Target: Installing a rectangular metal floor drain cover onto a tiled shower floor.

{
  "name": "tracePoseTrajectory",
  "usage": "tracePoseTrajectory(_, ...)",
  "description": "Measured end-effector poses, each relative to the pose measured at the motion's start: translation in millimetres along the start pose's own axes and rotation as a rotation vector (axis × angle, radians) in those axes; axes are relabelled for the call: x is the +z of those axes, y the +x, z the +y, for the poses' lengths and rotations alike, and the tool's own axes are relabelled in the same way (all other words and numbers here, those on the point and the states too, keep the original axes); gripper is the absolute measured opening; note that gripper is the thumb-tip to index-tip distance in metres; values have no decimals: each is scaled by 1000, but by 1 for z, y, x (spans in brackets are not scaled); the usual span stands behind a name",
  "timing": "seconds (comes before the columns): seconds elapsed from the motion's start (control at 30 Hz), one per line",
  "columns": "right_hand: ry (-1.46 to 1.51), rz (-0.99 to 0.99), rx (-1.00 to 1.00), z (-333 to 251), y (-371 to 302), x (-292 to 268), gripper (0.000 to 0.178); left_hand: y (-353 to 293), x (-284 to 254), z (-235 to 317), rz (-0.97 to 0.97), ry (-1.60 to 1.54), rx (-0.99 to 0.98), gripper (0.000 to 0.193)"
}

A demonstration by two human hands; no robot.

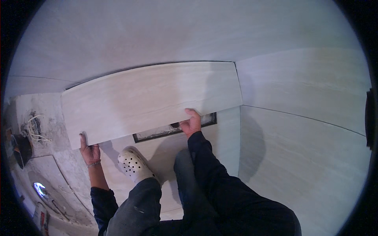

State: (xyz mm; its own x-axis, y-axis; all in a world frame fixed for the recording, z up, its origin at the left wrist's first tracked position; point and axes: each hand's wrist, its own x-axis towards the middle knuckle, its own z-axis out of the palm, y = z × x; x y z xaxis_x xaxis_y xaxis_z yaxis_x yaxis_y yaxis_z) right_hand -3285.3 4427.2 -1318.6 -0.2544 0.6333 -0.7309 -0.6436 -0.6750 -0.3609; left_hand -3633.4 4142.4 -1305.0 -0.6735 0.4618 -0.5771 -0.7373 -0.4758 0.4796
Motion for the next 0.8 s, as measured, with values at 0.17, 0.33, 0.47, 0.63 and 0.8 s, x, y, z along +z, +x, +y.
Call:
tracePoseTrajectory(0.17,-40,22,-17,1,-4,13,11,2,4,-3,39,46,8,34)
tracePoseTrajectory(0.33,-68,-35,12,1,5,6,13,12,10,-2,-25,62,-8,37)
tracePoseTrajectory(0.47,-89,23,-3,2,9,-4,13,10,15,-12,79,94,38,38)
tracePoseTrajectory(0.63,-65,-30,12,1,14,-12,21,16,13,-16,91,77,1,36)
tracePoseTrajectory(0.8,-82,-38,-18,13,11,0,23,13,11,-14,44,6,-8,35)
